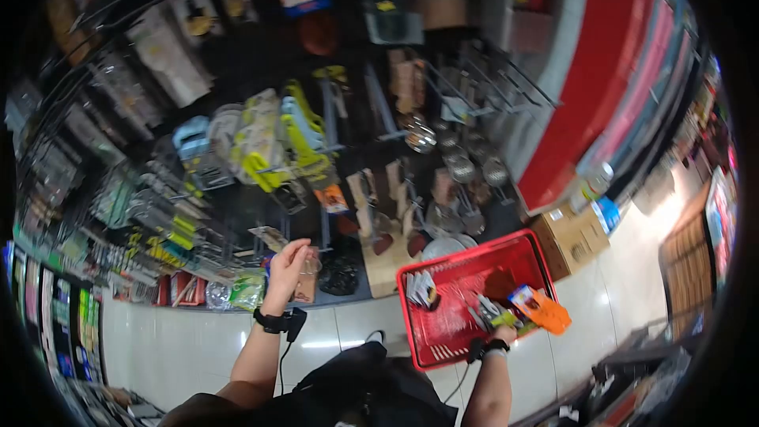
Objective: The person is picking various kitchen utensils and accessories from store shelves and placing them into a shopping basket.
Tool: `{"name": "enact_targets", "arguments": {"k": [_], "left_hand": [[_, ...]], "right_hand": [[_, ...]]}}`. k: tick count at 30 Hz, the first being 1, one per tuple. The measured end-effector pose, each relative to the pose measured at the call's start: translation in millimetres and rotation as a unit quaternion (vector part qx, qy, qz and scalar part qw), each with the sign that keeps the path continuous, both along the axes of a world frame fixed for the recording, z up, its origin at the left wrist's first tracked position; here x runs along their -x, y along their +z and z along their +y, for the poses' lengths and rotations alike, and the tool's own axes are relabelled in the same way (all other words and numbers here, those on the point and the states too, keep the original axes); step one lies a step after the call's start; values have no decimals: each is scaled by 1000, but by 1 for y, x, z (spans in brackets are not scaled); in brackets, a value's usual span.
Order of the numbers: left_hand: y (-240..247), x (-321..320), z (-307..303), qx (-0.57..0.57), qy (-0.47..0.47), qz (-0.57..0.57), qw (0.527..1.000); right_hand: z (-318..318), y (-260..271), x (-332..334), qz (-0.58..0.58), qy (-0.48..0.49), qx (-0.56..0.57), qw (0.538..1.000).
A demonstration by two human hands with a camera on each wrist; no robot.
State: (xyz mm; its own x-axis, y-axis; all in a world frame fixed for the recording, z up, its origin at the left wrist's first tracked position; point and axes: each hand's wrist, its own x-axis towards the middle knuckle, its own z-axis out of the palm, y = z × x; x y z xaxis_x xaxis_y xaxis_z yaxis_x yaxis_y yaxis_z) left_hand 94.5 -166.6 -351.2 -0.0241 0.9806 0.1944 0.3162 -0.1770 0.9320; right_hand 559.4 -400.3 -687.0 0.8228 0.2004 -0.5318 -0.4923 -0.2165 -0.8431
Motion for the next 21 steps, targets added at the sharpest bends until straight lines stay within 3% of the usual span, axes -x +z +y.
{"name": "enact_targets", "arguments": {"k": [3, 5, 6, 7, 10, 12, 15, 16, 17, 18, 21], "left_hand": [[13, 22, 30, -146, 141, 61, 977], [39, 27, 49, -138, 183, 32, 973], [36, 37, 69, -178, 171, 27, 969], [41, 43, 83, -198, 158, 42, 967], [47, 55, 130, -184, 107, -8, 977], [49, 60, 159, -258, 61, 17, 964], [72, 64, 174, -170, -12, 7, 985], [93, 56, 161, -102, -97, -114, 983], [91, 59, 173, -103, -102, -116, 983], [84, 65, 188, -74, -117, -138, 981], [79, 66, 202, -57, -134, -200, 969]], "right_hand": [[4, 31, 0, 129, -102, -97, 982], [9, 41, -4, 131, -100, -60, 984], [14, 90, 14, 182, -100, -104, 973], [22, 101, 17, 199, -120, -154, 960], [32, 168, 51, 48, -176, -140, 973], [36, 192, 65, 2, -181, -126, 975], [25, 168, 57, -79, -164, -123, 976], [18, 168, 55, -37, -88, -106, 990], [8, 158, 50, 7, -12, -87, 996], [2, 144, 50, 12, -4, -153, 988], [-4, 156, 63, 43, 3, -144, 989]]}}
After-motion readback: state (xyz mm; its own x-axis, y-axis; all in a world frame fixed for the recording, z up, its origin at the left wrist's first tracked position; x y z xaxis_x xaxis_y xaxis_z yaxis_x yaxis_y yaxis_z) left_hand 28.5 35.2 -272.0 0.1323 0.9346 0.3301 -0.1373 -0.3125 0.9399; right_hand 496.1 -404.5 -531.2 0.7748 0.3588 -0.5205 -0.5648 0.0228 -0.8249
